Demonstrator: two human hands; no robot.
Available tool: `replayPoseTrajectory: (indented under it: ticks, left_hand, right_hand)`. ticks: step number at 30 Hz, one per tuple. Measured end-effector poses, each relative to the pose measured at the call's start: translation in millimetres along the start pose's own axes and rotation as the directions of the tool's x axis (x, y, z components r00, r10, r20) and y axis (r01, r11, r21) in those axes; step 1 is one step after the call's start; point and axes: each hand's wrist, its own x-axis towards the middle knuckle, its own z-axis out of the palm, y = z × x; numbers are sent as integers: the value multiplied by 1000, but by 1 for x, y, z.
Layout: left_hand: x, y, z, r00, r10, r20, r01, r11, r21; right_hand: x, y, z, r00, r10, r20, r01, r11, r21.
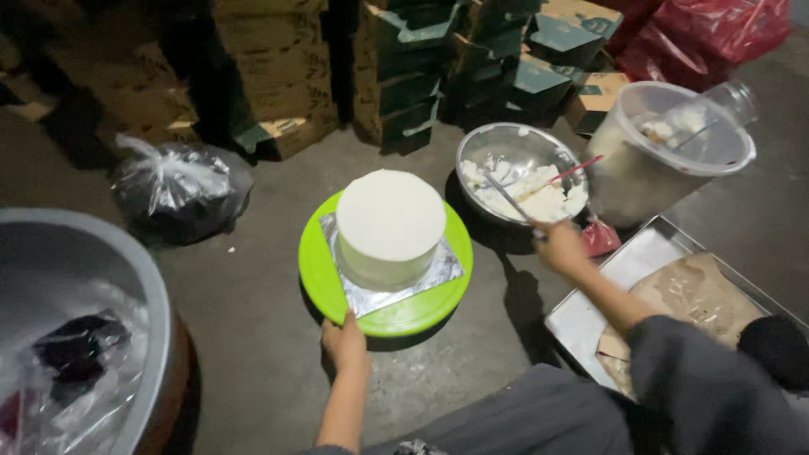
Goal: The person smooths white frosting on a cylindrical cake using a metal spatula while rotating a green turntable. The person repeatedly scrapes excess frosting from the spatula into a nearby metal bowl and continues smoothing the cake's sides and top.
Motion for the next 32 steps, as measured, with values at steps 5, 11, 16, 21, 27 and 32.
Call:
replayPoseTrajectory:
  ticks: [5,11,16,21,27,32]
  left_hand:
    - [4,-7,-13,981,-159,108,168,982,-81]
    - [5,-9,-10,987,-121,107,129,989,-75]
    - [3,-3,-5,989,-121,79,120,992,27]
    - [0,-3,-2,989,-97,107,102,994,-43]
    - [-5,-4,2,992,-88,94,95,993,-70]
    - [-6,-5,1,989,-94,111,105,990,-98]
  right_hand:
    - [-3,-33,30,950,312,17,-312,948,61]
    - [-44,-4,19,959,232,162,-222,972,-78]
    - [-100,45,10,976,86,201,-77,996,-51]
    - [-126,82,-19,972,27,233,-31,999,16]
    - [-63,95,-57,869,404,287,-459,874,160]
    - [-52,108,-68,805,509,305,-534,845,0]
